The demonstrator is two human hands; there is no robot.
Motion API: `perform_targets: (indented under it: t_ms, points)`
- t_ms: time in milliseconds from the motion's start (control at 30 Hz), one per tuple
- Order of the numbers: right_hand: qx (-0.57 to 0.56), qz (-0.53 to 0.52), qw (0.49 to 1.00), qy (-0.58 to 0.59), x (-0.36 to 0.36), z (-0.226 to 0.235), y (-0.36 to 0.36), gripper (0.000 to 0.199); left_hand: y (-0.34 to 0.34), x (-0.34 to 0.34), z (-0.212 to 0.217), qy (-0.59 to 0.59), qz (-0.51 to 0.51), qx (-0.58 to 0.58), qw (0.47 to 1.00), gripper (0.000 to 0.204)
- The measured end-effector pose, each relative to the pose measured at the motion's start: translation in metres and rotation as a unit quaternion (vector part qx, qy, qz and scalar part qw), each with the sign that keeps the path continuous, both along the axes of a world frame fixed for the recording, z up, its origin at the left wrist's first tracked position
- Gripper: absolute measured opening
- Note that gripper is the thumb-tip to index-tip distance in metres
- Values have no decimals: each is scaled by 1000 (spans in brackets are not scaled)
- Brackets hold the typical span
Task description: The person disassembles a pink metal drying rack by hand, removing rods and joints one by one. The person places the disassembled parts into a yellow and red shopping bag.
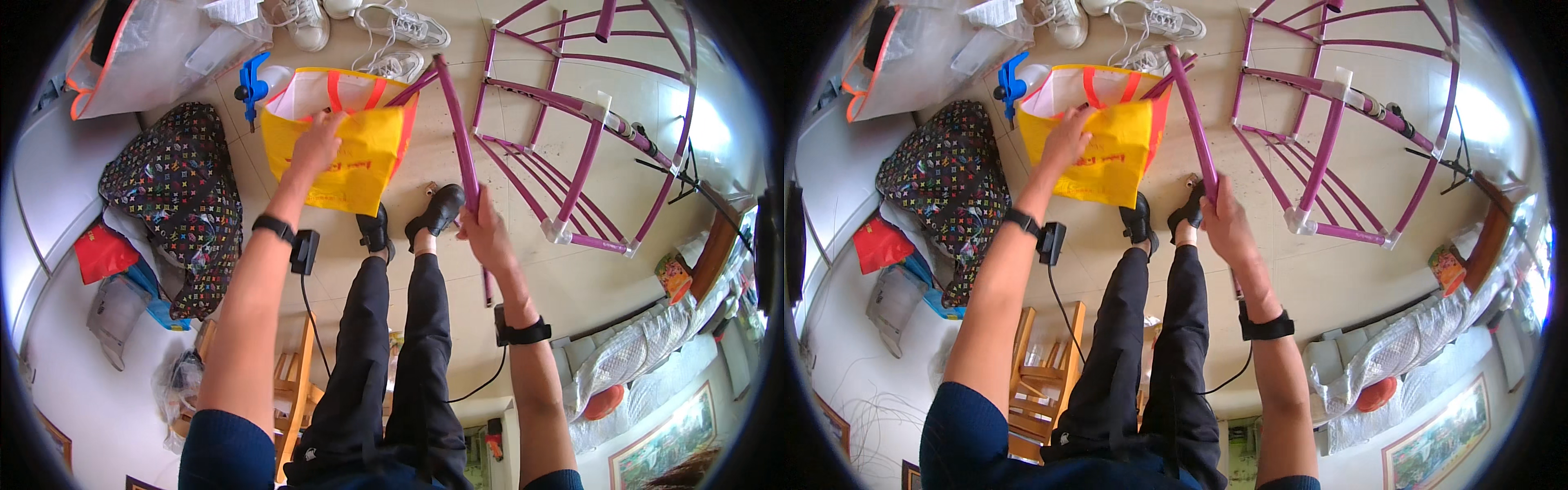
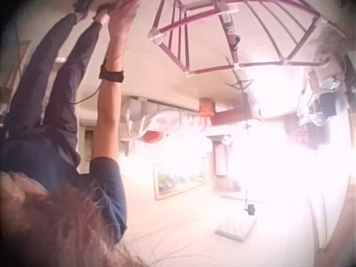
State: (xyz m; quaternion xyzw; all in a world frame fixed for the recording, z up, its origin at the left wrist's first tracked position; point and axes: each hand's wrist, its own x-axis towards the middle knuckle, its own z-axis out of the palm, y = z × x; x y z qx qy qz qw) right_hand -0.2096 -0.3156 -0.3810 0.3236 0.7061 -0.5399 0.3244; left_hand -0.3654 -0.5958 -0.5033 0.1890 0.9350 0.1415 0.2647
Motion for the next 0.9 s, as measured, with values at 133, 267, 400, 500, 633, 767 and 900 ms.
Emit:
perform_targets:
  t_ms: [133, 267, 400, 500, 633, 767, 900]
  points:
    - [231, 289, 925, 89, -45, 24, -3, 42, -35, 88, 50, -33, -56, 71, 995, 38]
    - [274, 519, 809, 20, -63, 31, -38, 39, -68, 135, 101, -34, 39, 121, 991, 27]
    - [265, 644, 717, 7, -48, -3, -112, 31, -89, 166, 116, -66, 35, 83, 994, 24]
    - [328, 569, 711, 251, -19, -11, -160, 27, -110, 186, 114, -50, 67, 81, 993, 22]
    - [123, 387, 847, 344, 25, 12, -164, 13, -143, 203, 112, -50, 91, 71, 992, 22]
    - [-58, 294, 937, 180, 103, 10, -123, 13, -158, 212, 106, -35, 137, 85, 986, 22]
    - [128, 262, 956, -22, 165, -104, -71, 15, -158, 219, 95, 19, 161, 109, 981, 33]
